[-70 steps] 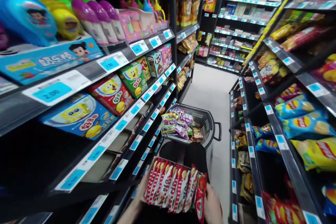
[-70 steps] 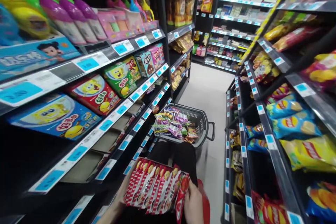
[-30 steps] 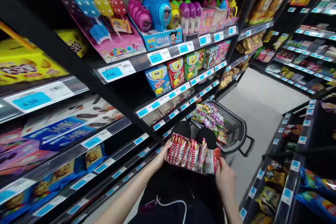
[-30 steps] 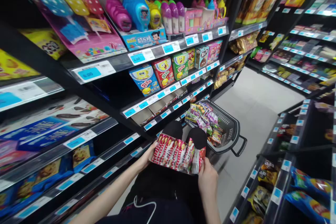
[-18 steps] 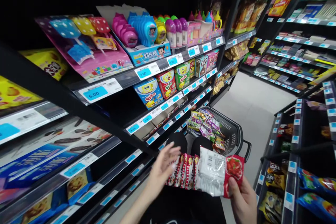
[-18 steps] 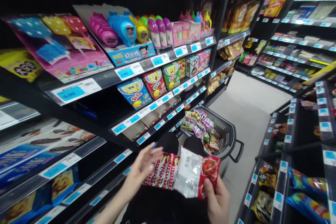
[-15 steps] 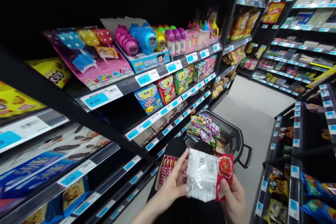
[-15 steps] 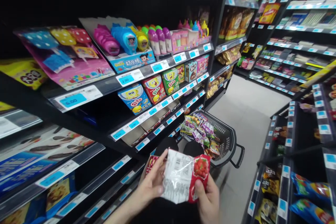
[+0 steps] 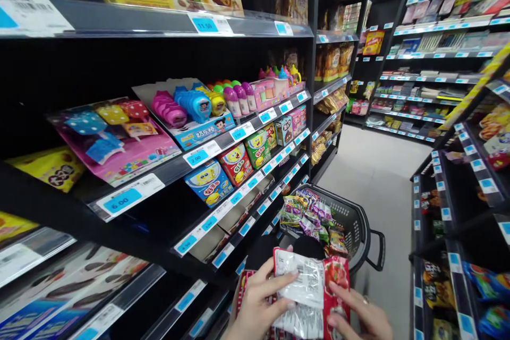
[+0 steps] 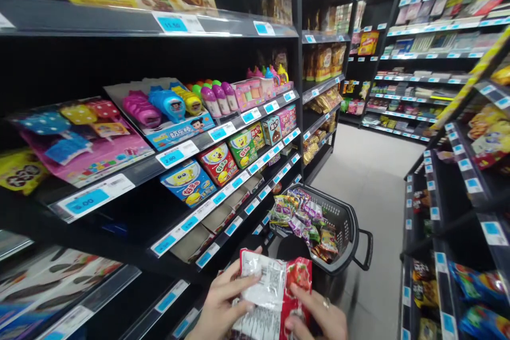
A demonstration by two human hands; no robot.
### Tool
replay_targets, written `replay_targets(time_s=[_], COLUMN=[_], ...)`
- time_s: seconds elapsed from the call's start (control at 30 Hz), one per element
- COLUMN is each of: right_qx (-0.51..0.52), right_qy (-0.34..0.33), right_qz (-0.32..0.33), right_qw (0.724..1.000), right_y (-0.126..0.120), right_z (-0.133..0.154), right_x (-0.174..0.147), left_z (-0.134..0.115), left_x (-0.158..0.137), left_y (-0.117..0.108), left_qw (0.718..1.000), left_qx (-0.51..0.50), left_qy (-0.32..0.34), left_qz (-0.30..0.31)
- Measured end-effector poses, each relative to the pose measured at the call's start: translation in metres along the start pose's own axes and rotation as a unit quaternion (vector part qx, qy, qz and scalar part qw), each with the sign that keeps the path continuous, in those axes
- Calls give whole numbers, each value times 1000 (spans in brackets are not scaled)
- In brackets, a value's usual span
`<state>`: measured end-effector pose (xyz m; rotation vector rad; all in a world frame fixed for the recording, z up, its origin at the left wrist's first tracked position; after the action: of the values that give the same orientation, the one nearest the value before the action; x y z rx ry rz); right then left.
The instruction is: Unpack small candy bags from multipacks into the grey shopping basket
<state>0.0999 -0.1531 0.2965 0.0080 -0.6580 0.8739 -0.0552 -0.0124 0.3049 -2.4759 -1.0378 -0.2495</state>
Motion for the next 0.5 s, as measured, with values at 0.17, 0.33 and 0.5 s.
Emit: replay_targets(time_s=[0.17, 0.33, 0.5], right_qx=[14, 28, 50], right_qy=[10, 43, 92], right_qz=[6, -25, -56], right_qw=[1000, 998, 993], right_y=[-15, -19, -20], right_z=[11, 21, 11], right_x=[12, 16, 14], left_z=[-36, -45, -50], left_x=[10, 15, 19], left_y=[0, 1, 1], left_qw=[994, 987, 978], left_qx=[54, 112, 159], left_qy=[80, 102, 132], left_qz=[-50, -58, -29])
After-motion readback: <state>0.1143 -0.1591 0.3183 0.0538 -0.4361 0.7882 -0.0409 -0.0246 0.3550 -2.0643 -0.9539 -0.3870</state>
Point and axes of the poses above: each hand's wrist, its own x-axis towards the middle knuckle, its own y-axis out of the palm, z = x × y, the point moved 10 cm from there along x, towards the middle knuckle, and after that the axes turned 4 degrees about x, right-handed, at the moved point
